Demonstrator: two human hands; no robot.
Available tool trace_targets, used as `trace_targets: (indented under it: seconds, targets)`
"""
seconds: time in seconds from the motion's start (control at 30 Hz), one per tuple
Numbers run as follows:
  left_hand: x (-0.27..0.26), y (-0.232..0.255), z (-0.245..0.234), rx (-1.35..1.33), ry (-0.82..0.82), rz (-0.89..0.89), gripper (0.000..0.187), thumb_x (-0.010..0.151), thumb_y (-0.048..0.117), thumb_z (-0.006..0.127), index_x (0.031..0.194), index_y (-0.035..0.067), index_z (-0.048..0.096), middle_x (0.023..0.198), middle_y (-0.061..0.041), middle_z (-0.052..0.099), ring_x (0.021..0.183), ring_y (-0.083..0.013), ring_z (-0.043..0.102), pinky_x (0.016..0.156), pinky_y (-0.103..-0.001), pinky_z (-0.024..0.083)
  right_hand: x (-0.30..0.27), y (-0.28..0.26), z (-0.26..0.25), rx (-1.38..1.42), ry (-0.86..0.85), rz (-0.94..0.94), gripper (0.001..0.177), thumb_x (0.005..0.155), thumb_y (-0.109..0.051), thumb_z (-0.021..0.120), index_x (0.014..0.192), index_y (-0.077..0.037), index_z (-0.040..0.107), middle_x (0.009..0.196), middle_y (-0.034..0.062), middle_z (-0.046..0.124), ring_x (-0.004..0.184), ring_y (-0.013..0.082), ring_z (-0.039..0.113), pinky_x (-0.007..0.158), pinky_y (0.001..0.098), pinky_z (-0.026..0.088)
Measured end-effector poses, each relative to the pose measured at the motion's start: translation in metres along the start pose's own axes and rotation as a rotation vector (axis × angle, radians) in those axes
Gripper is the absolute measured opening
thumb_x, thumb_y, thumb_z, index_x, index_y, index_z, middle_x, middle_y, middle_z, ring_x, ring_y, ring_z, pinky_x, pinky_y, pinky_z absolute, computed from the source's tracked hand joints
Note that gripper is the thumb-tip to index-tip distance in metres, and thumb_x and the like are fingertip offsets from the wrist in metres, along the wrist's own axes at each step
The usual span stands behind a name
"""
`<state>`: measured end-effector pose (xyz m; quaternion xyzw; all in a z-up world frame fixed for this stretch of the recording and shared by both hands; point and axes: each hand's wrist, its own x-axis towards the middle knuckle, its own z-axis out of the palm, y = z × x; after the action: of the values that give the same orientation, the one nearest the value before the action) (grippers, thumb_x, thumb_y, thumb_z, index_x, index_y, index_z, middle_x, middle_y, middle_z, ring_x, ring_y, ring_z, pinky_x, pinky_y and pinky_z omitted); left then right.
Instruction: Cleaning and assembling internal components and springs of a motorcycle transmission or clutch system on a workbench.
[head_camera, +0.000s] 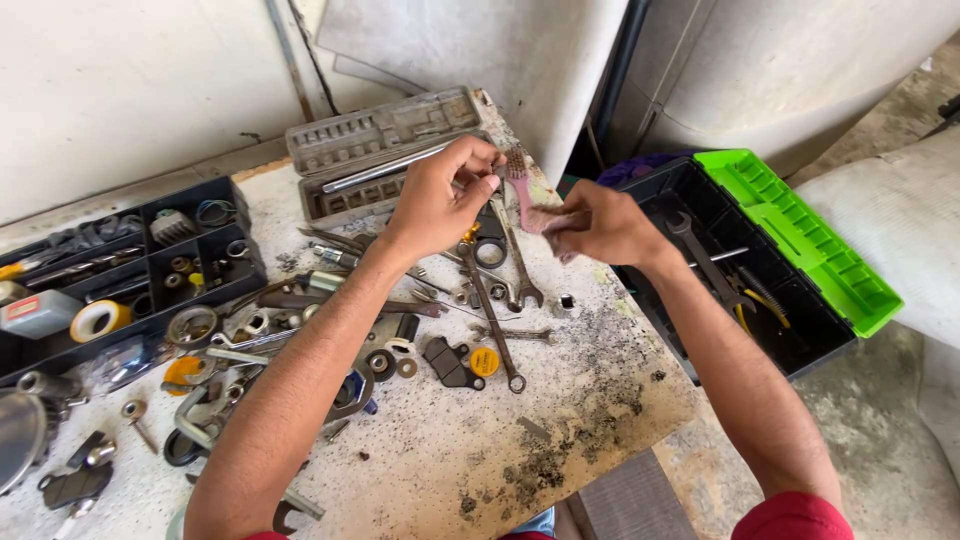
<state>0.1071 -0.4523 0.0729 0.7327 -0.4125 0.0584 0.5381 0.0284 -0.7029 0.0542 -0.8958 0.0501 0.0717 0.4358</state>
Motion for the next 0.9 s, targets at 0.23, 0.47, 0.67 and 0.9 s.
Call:
trace_targets:
  seconds: [0.23, 0.47, 0.67, 0.9]
  targets:
    - [-0.035, 0.003, -0.052, -0.266, 0.028, -0.073, 0.007, 0.105, 0.001, 0.06, 0.112, 0.002, 0.06, 0.102, -0.006, 0.074, 0.089, -0.0079, 0.072, 0.08, -0.025, 0.06, -0.001, -0.047, 0.009, 0.485, 0.026, -0.43, 0.051, 0.085, 0.005, 0.069, 0.131, -0.002, 0.047, 0.106, 0.0078, 0.069, 0.093, 0.0153, 0.073, 0.075, 0.0324, 0.066]
    - [-0.082, 0.023, -0.107, -0.18, 0.27, -0.035, 0.006, 0.105, 0.006, 0.066, 0.107, 0.001, 0.063, 0.098, -0.003, 0.07, 0.09, -0.0088, 0.071, 0.081, -0.025, 0.061, -0.008, -0.132, 0.078, 0.547, 0.064, -0.656, 0.027, 0.102, -0.003, 0.067, 0.126, -0.003, 0.056, 0.106, 0.0066, 0.069, 0.089, 0.0121, 0.071, 0.075, 0.029, 0.064]
    - [-0.12, 0.044, -0.141, -0.069, 0.586, -0.002, 0.006, 0.102, 0.003, 0.068, 0.107, 0.0, 0.064, 0.094, -0.002, 0.072, 0.084, -0.0037, 0.067, 0.074, -0.022, 0.058, 0.0, -0.184, 0.161, 0.321, 0.127, -0.975, 0.038, 0.096, 0.008, 0.068, 0.13, -0.005, 0.057, 0.111, 0.0059, 0.072, 0.094, 0.0144, 0.069, 0.08, 0.0301, 0.058]
    - [-0.161, 0.011, -0.18, 0.11, 0.866, -0.081, 0.008, 0.1, -0.001, 0.074, 0.096, 0.001, 0.067, 0.085, -0.003, 0.071, 0.075, -0.003, 0.057, 0.066, -0.02, 0.048, 0.02, -0.217, 0.225, -0.016, 0.23, -1.065, 0.05, 0.085, -0.001, 0.074, 0.13, -0.004, 0.052, 0.11, 0.0182, 0.072, 0.097, 0.0367, 0.074, 0.08, 0.0385, 0.059]
